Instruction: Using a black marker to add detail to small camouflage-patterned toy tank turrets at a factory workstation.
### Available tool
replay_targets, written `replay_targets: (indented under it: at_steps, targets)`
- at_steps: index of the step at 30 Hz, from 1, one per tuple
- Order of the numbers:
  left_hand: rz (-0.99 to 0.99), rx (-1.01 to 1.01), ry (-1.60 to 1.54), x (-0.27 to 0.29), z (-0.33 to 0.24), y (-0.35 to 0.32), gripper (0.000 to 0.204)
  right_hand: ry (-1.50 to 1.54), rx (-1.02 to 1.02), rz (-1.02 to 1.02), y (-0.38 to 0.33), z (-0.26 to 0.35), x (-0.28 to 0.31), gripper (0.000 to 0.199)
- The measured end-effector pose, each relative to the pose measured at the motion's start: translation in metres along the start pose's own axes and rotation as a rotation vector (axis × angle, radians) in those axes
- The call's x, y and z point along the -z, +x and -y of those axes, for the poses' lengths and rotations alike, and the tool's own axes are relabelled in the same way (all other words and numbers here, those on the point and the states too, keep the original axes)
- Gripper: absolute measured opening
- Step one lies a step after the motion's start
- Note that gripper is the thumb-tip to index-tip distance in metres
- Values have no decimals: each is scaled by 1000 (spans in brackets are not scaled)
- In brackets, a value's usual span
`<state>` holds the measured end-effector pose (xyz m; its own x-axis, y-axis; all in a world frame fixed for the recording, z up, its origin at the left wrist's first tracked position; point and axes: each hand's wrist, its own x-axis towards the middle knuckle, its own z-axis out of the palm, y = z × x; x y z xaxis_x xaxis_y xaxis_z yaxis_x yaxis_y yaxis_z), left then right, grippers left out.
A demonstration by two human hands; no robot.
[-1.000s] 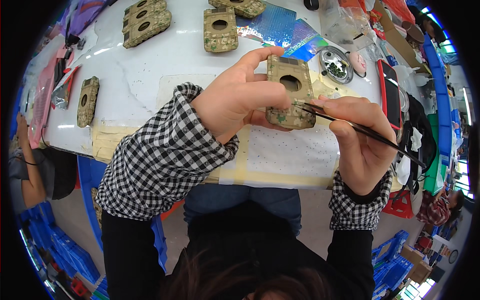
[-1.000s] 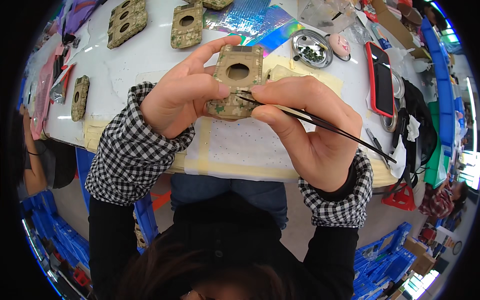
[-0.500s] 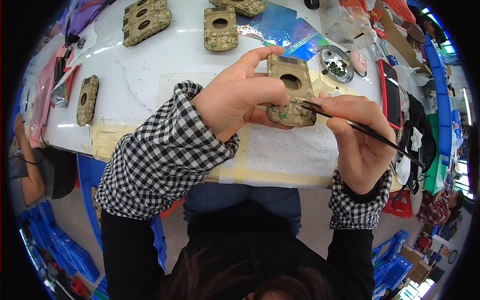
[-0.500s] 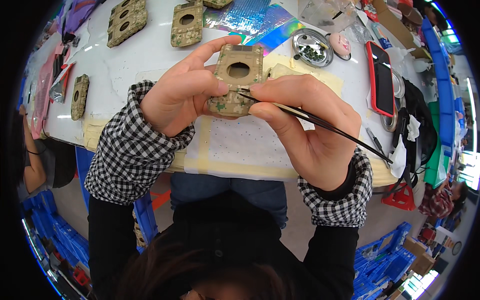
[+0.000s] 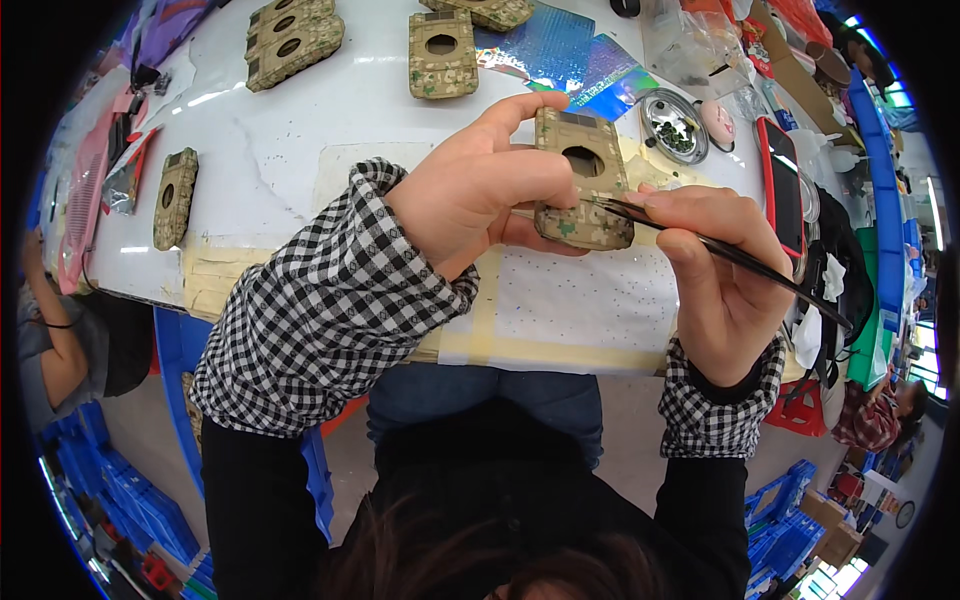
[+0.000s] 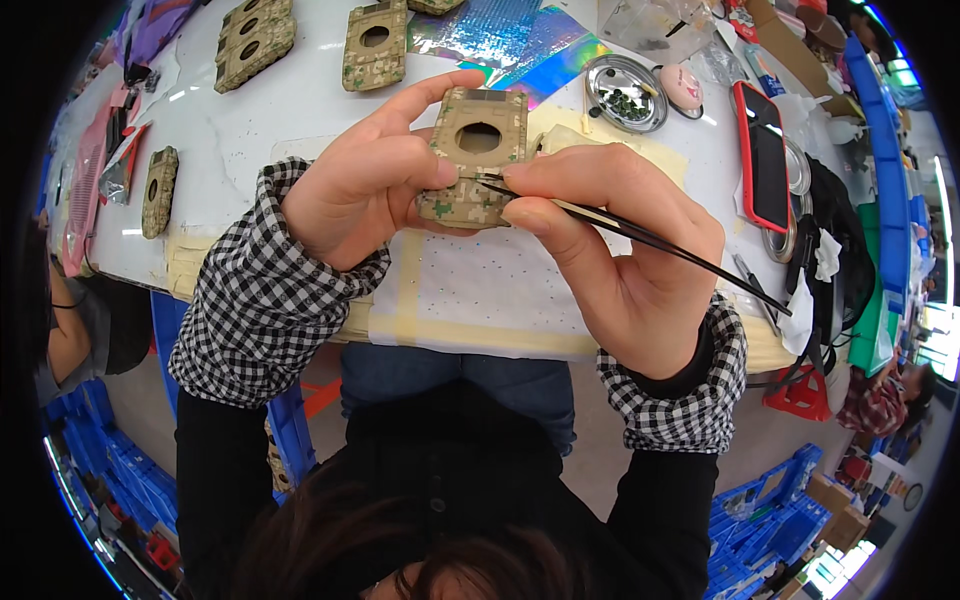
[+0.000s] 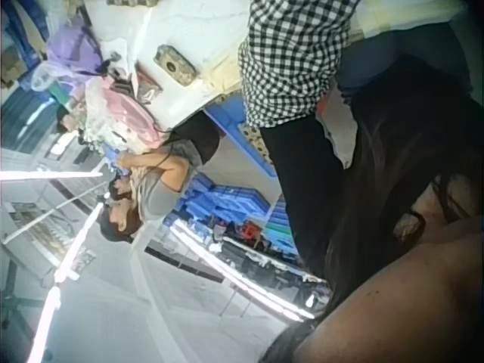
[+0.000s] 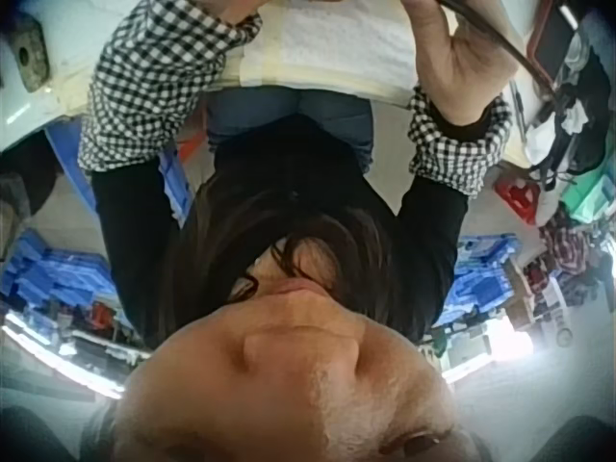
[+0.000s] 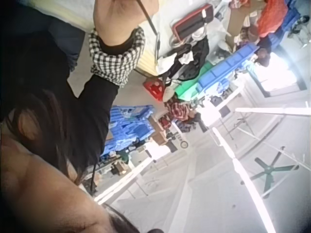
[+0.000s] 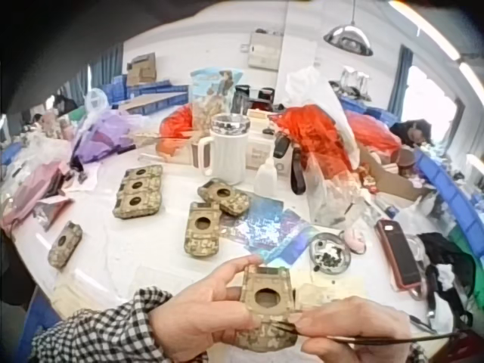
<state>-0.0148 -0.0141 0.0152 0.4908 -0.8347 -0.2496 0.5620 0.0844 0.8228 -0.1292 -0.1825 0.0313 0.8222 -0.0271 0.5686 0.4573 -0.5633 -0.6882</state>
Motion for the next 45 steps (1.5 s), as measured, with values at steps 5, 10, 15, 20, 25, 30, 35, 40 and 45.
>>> replay_targets:
  at_steps: [5,10,15,20,25,30,35,40,45]
  targets:
    - [-18,-11,39,0,3,0,73,2,-10,4,0,0,0,15]
    - [-10,-8,42,1,3,-1,72,10,-2,8,0,0,0,15]
    - [6,3,28,0,1,-1,73,54,13,0,-1,-2,2,16]
    - [5,-7,19,1,1,-2,71,84,-29,-5,-1,-1,2,16]
    - [-6,9,-14,-2,-2,-4,65,104,2,-53,-4,-5,4,18]
    - [-28,11,-185,4,-6,-1,55,207,-16,-206,-8,-9,6,19]
    - [-61,7,-193,8,-11,1,51,-40,-35,-241,-7,-10,11,9]
    - [-104,-2,-165,7,-9,2,53,-309,-66,-341,-12,-11,19,10]
    - [-96,12,-151,7,-10,2,54,-590,-84,-229,-14,-11,26,9]
